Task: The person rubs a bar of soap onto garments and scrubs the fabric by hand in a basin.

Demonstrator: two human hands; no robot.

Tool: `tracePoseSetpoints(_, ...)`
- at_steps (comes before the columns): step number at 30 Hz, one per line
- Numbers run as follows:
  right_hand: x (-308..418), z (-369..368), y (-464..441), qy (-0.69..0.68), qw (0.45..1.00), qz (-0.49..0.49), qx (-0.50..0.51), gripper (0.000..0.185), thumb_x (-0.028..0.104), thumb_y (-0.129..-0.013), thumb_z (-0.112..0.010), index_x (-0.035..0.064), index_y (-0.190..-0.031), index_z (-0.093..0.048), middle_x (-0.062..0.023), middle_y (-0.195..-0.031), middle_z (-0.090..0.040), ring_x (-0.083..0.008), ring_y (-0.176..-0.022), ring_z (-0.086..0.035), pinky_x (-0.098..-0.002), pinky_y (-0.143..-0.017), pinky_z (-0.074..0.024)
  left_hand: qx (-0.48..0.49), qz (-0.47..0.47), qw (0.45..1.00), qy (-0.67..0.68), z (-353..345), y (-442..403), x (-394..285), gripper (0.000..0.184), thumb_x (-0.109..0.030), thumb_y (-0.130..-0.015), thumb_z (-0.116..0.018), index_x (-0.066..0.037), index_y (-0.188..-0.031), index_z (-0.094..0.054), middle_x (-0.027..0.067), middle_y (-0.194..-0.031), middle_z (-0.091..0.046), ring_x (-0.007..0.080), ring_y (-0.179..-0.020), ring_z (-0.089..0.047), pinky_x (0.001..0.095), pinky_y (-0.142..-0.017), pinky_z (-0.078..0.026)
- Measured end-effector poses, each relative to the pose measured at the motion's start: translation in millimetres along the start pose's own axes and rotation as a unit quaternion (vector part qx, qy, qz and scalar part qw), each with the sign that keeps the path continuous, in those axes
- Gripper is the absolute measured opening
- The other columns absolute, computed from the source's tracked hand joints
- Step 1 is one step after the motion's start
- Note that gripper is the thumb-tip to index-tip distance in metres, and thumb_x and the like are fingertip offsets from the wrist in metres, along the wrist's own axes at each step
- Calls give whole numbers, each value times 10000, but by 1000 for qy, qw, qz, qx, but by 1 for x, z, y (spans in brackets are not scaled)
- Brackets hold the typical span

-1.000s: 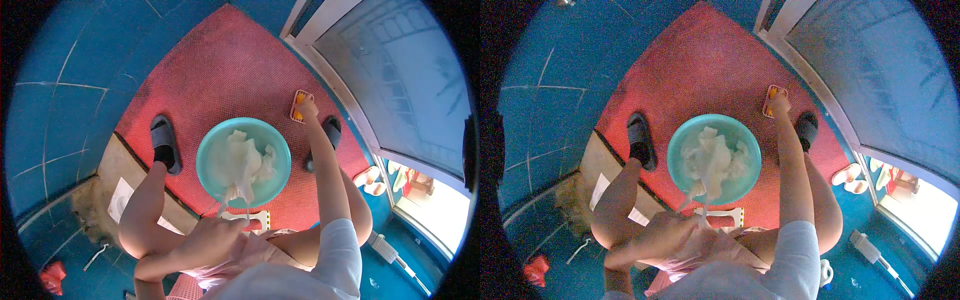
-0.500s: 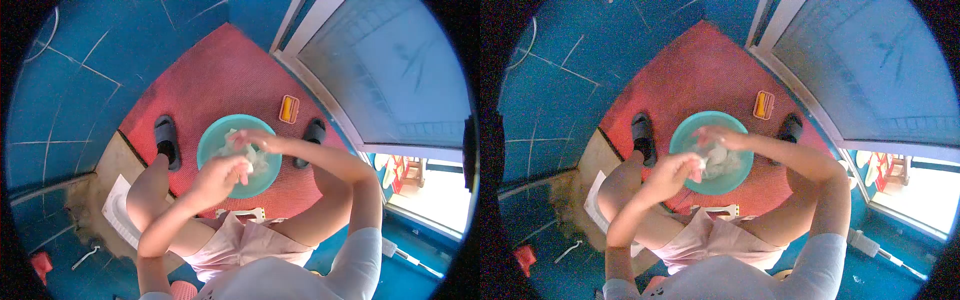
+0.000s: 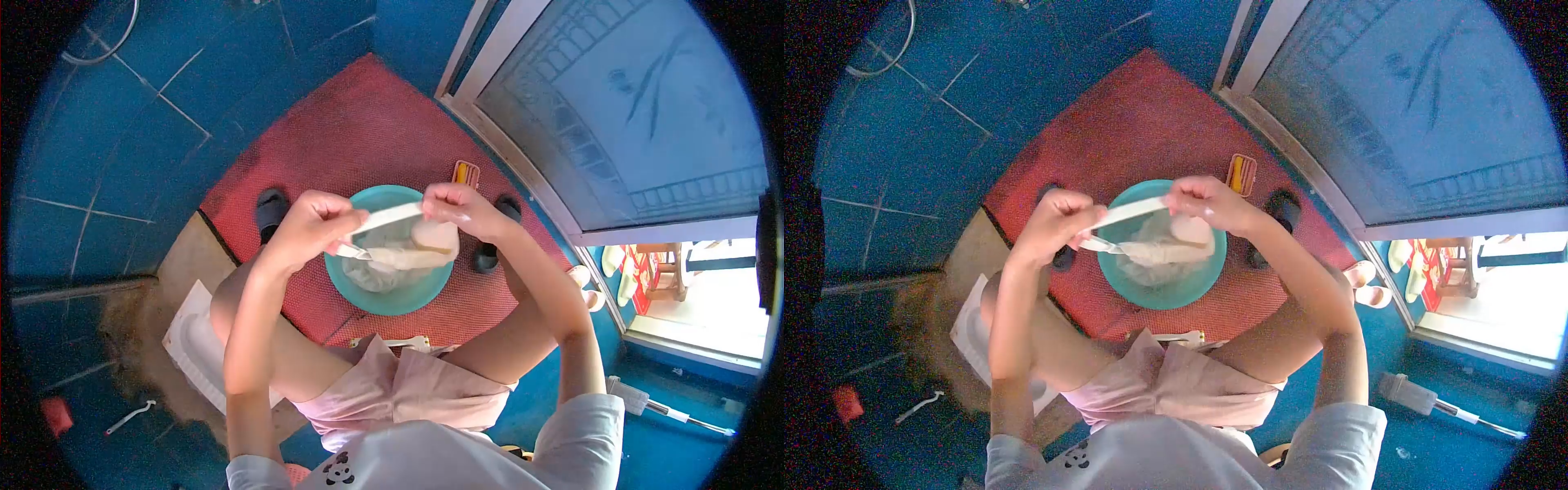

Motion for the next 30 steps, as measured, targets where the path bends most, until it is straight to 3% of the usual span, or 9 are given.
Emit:
tracePoseSetpoints(6,37,-42,4,291,921,185,-182,235,247,-805,-534,41,-692,-554,-122,-541,-495,-261,-477,-506,-318,-457,-397,-124,-114,985,34,-23,-31,25,223,-180,-794,-531,-50,-615,-564,-40,-549,-496,26,-468,-406,190,-422,-278)
tracePoseSetpoints(12,40,-45,3,408,797,269,-355,295,173,-778,-562,49,-522,-483,-96,-470,-462,-237,-415,-493,-323,-403,-365,-112,66,935,331,-63,-44,72,190,-238,-840,-463,-93,-759,-555,-32,-622,-501,67,-571,-487,213,-527,-382)
tracePoseSetpoints(15,30,-30,-7,299,838,211,-404,278,159,-740,-594,67,-502,-483,-81,-457,-459,-224,-399,-485,-324,-396,-371,19,94,928,359,-66,-49,84,200,-272,-844,-468,-90,-794,-537,-17,-600,-485,69,-530,-484,219,-451,-362)
tracePoseSetpoints(20,27,-62,-4,419,787,326,-315,239,238,-743,-577,87,-568,-516,-110,-479,-480,-248,-436,-527,-330,-391,-383,-121,107,880,446,-60,-41,70,171,-269,-803,-491,-115,-728,-491,-26,-602,-449,55,-480,-404,220,-405,-306)
tracePoseSetpoints(22,18,-11,-16,334,815,167,-443,219,239,-725,-589,92,-578,-519,-103,-504,-495,-239,-455,-538,-323,-420,-400,15,141,929,341,-69,-39,83,202,-294,-817,-485,-117,-719,-487,-31,-614,-445,67,-530,-436,222,-458,-355)
tracePoseSetpoints(24,4,-25,-16,353,846,140,-374,177,238,-730,-585,110,-610,-556,-101,-525,-521,-237,-463,-542,-334,-435,-412,206,78,857,466,-84,-43,72,220,-296,-826,-475,-124,-689,-484,-45,-591,-431,69,-546,-429,232,-478,-346)
tracePoseSetpoints(26,-2,-61,-3,272,864,234,-353,147,191,-742,-590,80,-649,-567,-100,-507,-481,-245,-420,-477,-319,-424,-377,-231,126,857,442,-58,-37,80,235,-281,-832,-453,-127,-656,-475,-50,-550,-412,66,-523,-413,233,-467,-322)
tracePoseSetpoints(27,14,-74,0,319,850,279,-314,105,178,-734,-594,94,-673,-588,-91,-510,-478,-235,-431,-484,-321,-435,-379,22,-14,858,513,-49,-55,71,204,-286,-835,-444,-120,-738,-511,-27,-643,-483,82,-601,-482,234,-534,-391)
tracePoseSetpoints(30,19,-58,-9,435,800,282,-302,126,185,-720,-606,98,-631,-581,-80,-488,-470,-229,-425,-487,-315,-433,-385,-172,123,846,490,-60,-50,85,210,-284,-845,-422,-104,-808,-523,-4,-743,-520,98,-689,-518,238,-591,-425)
Point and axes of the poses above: each hand's wrist, its own y-axis away from the middle knuckle, its own z-axis out of the back of the hand, x = y × z, the point moved 6 cm from there along -y, towards the middle knuckle
